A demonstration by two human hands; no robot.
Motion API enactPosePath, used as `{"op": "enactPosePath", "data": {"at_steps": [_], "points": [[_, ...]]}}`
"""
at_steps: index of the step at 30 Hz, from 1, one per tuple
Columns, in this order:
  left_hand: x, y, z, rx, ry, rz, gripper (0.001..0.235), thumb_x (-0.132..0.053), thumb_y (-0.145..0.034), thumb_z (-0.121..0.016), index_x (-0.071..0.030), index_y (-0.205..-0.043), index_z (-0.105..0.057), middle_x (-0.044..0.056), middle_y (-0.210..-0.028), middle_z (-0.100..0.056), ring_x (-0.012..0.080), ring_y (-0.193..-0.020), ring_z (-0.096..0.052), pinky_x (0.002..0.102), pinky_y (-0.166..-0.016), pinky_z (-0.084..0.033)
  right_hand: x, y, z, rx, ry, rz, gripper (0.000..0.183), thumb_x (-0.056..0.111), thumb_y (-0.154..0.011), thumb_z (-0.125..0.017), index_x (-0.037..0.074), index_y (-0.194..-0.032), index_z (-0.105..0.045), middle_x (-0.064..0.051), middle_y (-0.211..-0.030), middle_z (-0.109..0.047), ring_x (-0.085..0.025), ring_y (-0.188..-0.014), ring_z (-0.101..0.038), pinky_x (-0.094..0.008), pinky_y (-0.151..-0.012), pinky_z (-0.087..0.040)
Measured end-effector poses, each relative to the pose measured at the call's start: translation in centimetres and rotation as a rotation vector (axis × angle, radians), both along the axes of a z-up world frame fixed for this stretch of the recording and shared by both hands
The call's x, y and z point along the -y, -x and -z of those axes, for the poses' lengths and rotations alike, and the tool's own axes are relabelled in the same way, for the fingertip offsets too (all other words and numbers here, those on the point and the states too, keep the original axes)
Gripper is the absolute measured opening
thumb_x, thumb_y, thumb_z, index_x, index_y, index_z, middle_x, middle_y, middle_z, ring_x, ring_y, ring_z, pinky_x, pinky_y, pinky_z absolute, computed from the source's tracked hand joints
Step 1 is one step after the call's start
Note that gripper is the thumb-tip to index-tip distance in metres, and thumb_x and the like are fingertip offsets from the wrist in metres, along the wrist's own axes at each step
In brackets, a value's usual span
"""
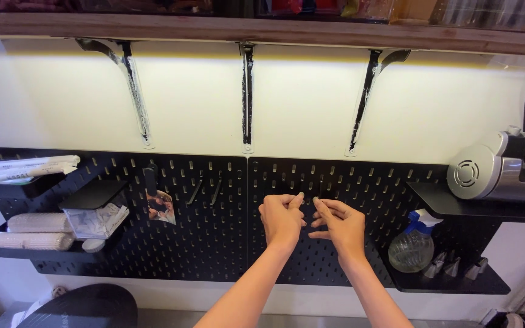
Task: Hanging several small plastic hooks onto a black pegboard mounted above a workbench.
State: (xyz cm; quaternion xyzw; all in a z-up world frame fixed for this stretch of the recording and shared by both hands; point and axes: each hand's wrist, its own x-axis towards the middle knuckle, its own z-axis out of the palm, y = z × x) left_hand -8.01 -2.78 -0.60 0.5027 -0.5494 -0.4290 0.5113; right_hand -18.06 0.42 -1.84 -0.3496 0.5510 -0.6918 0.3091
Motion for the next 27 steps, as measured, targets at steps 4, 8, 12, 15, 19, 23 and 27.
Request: {"op": "enactPosePath", "data": {"at_steps": [4, 8, 12, 15, 19, 23, 27], "points": [[-0.7, -0.1, 0.2, -0.004, 0.009, 0.000, 0.023, -0.016, -0.092, -0.065, 0.003, -0.102, -0.072, 0.009, -0.051, -0.064, 0.0149, -0.046, -0.063, 0.024, -0.054, -0.050, -0.9, -0.6, 0.4, 0.026, -0.021, -0.041, 0.035, 0.011, -0.083, -0.076, -0.004, -0.113, -0.067, -0.025, -0.078, -0.068, -0.032, -0.061, -0.067, -0.051, -0.051, -0.063], [-1.6, -0.4, 1.2, -0.130, -0.038, 0.071, 0.020, -0.021, -0.091, -0.063, -0.013, -0.100, -0.079, 0.006, -0.046, -0.059, 0.0107, -0.041, -0.055, 0.025, -0.064, -0.051, -2.3, -1.4, 1.8, 0.032, -0.032, -0.164, 0.057, 0.014, -0.084, -0.067, 0.017, -0.139, -0.053, -0.015, -0.069, -0.062, -0.023, -0.059, -0.063, -0.043, -0.049, -0.062], [-2.3, -0.7, 2.7, -0.298, -0.084, 0.103, 0.032, -0.019, -0.092, -0.064, -0.021, -0.122, -0.074, 0.005, -0.047, -0.053, 0.0083, -0.039, -0.038, 0.024, -0.042, -0.044, -3.8, -2.3, 2.3, 0.016, -0.015, -0.251, 0.078, 0.016, -0.085, -0.064, 0.029, -0.154, -0.030, -0.011, -0.069, -0.059, -0.018, -0.057, -0.059, -0.038, -0.048, -0.061], [-3.6, -1.8, 2.5, -0.214, -0.185, 0.176, 0.038, -0.026, -0.091, -0.063, -0.021, -0.129, -0.068, 0.008, -0.052, -0.062, 0.0147, -0.035, -0.052, 0.028, -0.048, -0.057, -5.3, -3.0, 2.7, 0.101, -0.169, -0.181, 0.064, 0.022, -0.086, -0.064, 0.020, -0.148, -0.047, -0.012, -0.083, -0.065, -0.019, -0.062, -0.062, -0.039, -0.053, -0.061], [-5.2, -3.9, 6.6, -0.261, -0.265, 0.236, 0.041, -0.025, -0.090, -0.064, -0.014, -0.129, -0.067, 0.012, -0.057, -0.065, 0.0141, -0.037, -0.051, 0.029, -0.040, -0.054, -7.1, -4.1, 6.4, 0.104, -0.287, -0.119, 0.050, 0.024, -0.086, -0.065, 0.014, -0.135, -0.062, -0.012, -0.085, -0.068, -0.018, -0.056, -0.059, -0.040, -0.051, -0.060], [-8.0, -6.9, 14.6, -0.265, -0.419, 0.332, 0.033, -0.028, -0.091, -0.064, -0.011, -0.118, -0.073, 0.012, -0.063, -0.064, 0.0158, -0.037, -0.050, 0.029, -0.034, -0.044, -10.2, -5.6, 12.4, 0.079, -0.378, -0.124, 0.041, 0.024, -0.087, -0.065, 0.007, -0.125, -0.067, -0.013, -0.083, -0.065, -0.018, -0.058, -0.057, -0.039, -0.048, -0.058], [-15.2, -14.8, 20.9, -0.159, -0.472, 0.360, 0.027, -0.028, -0.091, -0.062, -0.006, -0.099, -0.075, 0.011, -0.068, -0.067, 0.0129, -0.042, -0.052, 0.028, -0.034, -0.047, -15.0, -9.3, 19.5, 0.014, -0.443, -0.169, 0.040, 0.027, -0.086, -0.067, 0.004, -0.119, -0.067, -0.014, -0.081, -0.065, -0.019, -0.054, -0.056, -0.040, -0.044, -0.057]]}}
